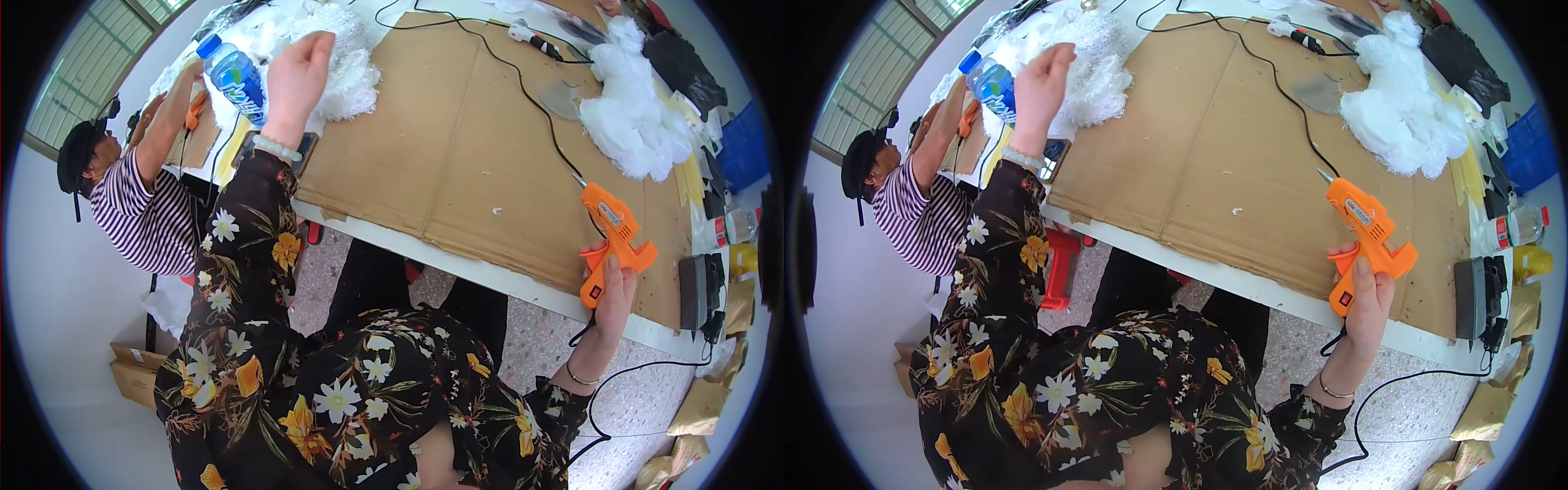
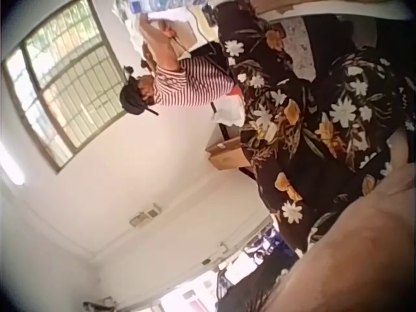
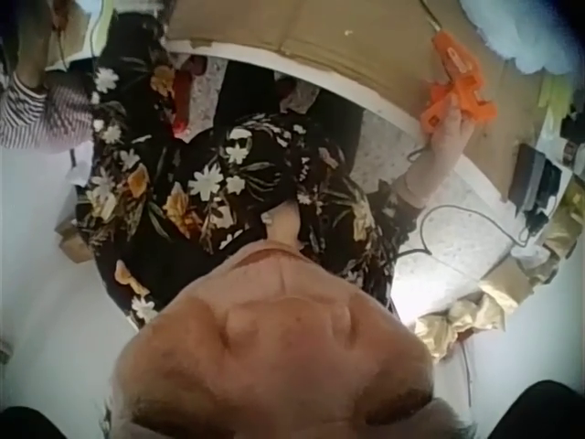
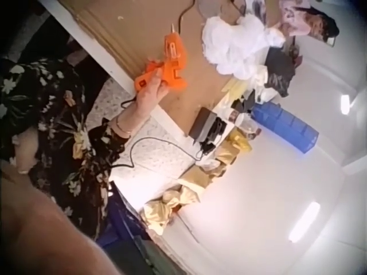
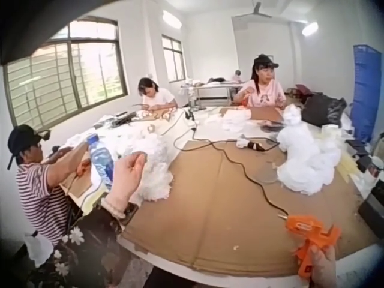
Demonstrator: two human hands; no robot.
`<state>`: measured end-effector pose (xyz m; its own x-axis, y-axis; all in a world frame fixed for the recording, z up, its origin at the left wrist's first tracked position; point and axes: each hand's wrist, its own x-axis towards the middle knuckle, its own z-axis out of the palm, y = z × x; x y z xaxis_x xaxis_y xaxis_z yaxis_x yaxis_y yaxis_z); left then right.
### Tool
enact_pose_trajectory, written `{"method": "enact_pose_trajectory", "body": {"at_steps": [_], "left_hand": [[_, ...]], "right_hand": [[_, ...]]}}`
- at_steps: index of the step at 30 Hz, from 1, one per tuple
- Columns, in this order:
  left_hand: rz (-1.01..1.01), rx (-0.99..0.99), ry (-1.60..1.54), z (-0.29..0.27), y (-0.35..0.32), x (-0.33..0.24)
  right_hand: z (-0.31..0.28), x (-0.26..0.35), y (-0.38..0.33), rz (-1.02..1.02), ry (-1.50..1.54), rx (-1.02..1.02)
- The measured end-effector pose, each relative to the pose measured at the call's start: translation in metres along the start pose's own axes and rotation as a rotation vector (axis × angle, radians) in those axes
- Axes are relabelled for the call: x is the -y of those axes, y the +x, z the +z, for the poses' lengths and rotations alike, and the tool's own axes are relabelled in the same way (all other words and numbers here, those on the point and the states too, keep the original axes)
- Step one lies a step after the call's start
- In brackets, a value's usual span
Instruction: Gluing white stuffing material onto a white base using a hot glue gun.
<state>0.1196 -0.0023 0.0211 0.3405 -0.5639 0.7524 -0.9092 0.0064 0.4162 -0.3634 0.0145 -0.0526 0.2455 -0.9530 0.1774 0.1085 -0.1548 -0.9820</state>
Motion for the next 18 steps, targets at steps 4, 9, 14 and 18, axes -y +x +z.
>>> {"method": "enact_pose_trajectory", "body": {"at_steps": [4, 9, 14, 18], "left_hand": [[-0.060, -0.077, -0.237, 0.001, 0.007, -0.004], [-0.021, 0.040, -0.460, 0.039, -0.007, -0.038], [0.358, 0.246, -0.572, 0.063, -0.015, -0.092], [0.317, 0.415, -0.592, 0.089, -0.026, -0.137]], "right_hand": [[0.002, 0.000, 0.001, -0.007, 0.012, -0.005], [0.003, 0.011, -0.003, -0.001, 0.067, -0.120], [-0.006, 0.028, -0.015, -0.080, 0.180, -0.269], [-0.033, 0.036, -0.021, -0.143, 0.349, -0.344]]}}
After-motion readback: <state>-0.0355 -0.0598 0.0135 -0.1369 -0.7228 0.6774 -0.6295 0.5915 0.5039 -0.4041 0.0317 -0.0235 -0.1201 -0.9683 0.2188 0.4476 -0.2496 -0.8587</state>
